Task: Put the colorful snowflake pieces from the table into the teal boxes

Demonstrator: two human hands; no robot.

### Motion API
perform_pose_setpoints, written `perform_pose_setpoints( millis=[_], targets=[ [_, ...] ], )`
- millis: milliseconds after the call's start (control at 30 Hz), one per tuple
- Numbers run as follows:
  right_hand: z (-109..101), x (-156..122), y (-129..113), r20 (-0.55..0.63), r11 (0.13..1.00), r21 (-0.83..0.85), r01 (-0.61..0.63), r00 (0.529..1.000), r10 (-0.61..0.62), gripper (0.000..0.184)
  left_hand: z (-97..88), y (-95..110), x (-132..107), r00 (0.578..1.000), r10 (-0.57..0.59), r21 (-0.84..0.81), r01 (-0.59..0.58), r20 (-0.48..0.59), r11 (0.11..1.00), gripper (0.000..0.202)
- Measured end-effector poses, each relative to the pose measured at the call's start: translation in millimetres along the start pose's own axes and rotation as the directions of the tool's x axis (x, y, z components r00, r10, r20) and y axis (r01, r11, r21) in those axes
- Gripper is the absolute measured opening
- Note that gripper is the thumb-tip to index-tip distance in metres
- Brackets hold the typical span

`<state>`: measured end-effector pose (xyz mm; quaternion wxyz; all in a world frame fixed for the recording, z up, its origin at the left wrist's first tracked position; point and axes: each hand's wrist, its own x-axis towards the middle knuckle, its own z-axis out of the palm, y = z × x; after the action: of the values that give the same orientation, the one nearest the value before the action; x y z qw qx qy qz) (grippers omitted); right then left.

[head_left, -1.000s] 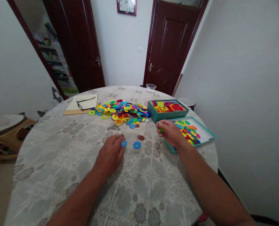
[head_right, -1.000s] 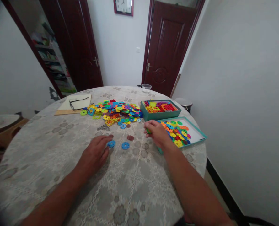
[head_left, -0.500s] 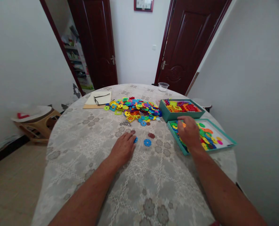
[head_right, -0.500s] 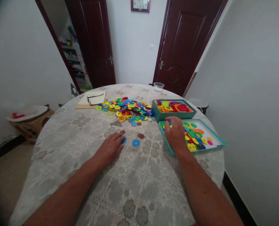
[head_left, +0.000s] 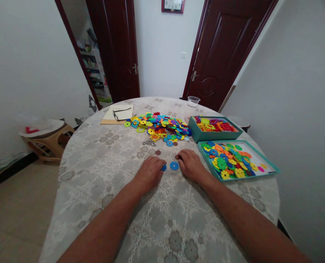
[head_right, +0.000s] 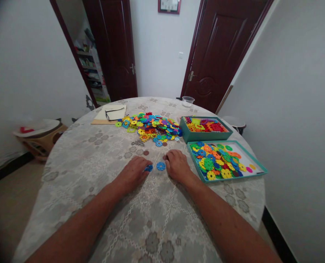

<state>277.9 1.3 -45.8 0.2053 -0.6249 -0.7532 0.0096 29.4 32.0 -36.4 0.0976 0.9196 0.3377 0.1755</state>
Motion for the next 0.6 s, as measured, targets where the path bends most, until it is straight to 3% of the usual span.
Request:
perform_pose_setpoints(
  millis=[133, 433, 600],
  targets=[
    [-2.2, 1.5, -0.4, -0.007, 0.998, 0.036, -0.057, 0.998, 0.058, 0.009, -4.5, 5.2, -2.9, 0.996, -0.085, 0.029, 0.085, -0.023, 0.996, 0.041],
    [-12.9, -2.4, 11.3, 0.038, 0.992, -0.04, -0.12, 0.992, 0.121, 0.017, -9.7, 9.9, 1.0, 0.983, -0.181, 0.057, 0.18, 0.015, 0.982, 0.018],
    [-20.9, -2.3, 7.7, 0.084, 0.988, 0.081, -0.134, 0.988, 0.127, 0.007, -9.1, 7.5, 1.4, 0.976, -0.216, -0.008, 0.216, -0.027, 0.976, 0.023]
  ],
)
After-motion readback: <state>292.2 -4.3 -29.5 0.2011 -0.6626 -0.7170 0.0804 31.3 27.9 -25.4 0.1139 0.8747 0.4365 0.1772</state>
